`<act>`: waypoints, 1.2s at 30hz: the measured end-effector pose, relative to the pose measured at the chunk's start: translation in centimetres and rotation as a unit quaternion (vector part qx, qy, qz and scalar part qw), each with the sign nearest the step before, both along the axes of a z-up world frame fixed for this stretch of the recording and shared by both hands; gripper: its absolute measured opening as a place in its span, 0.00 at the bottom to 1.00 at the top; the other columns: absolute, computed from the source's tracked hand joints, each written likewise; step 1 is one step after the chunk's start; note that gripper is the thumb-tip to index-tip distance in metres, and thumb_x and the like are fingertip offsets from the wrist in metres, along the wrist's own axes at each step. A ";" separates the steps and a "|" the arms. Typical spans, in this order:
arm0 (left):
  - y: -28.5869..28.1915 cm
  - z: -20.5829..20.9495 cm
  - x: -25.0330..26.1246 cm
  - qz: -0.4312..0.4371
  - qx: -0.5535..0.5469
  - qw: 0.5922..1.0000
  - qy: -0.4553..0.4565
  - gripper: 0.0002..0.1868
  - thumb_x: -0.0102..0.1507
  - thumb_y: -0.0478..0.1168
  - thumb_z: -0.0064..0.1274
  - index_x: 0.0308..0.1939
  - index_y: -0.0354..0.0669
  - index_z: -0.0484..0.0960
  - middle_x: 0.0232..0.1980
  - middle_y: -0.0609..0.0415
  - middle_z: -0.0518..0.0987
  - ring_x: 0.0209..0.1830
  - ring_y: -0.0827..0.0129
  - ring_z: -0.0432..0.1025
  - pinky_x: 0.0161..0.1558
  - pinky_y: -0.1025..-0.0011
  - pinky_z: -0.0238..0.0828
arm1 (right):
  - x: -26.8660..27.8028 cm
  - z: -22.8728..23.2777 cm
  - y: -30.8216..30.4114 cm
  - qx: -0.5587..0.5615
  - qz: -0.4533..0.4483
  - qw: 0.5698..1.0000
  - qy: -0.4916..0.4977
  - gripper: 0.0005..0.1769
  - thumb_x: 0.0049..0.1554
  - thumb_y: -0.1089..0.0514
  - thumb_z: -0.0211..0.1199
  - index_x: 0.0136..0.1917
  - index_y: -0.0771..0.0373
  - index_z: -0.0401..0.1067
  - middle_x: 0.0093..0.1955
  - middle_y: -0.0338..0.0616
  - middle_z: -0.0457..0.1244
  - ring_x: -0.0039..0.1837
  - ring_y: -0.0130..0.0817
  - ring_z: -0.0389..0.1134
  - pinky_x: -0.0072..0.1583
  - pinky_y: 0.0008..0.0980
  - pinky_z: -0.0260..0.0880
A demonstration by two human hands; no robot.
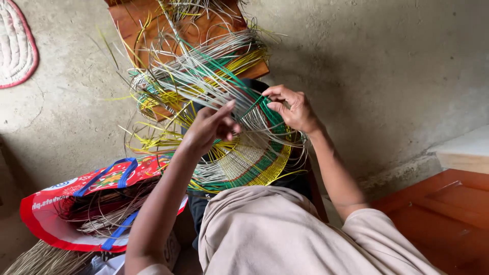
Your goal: Weaving a hand fan by threading colored fibers through a frame
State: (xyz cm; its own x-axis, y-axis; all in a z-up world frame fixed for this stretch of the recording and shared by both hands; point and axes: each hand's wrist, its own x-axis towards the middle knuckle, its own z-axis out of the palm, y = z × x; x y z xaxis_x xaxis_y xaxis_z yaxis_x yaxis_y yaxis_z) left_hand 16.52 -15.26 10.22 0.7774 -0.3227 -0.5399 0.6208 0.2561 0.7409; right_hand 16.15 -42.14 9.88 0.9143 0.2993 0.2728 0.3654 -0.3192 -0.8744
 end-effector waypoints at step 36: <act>2.3 -21.0 8.4 -0.314 0.152 0.904 -0.246 0.11 0.60 0.43 0.66 0.43 0.42 0.89 0.27 0.47 0.84 0.24 0.65 0.79 0.32 0.72 0.75 | 3.9 -12.8 -0.6 -0.354 0.016 0.934 -0.038 0.57 0.35 0.62 0.81 0.76 0.56 0.61 0.70 0.53 0.55 0.67 0.54 0.57 0.62 0.50 0.62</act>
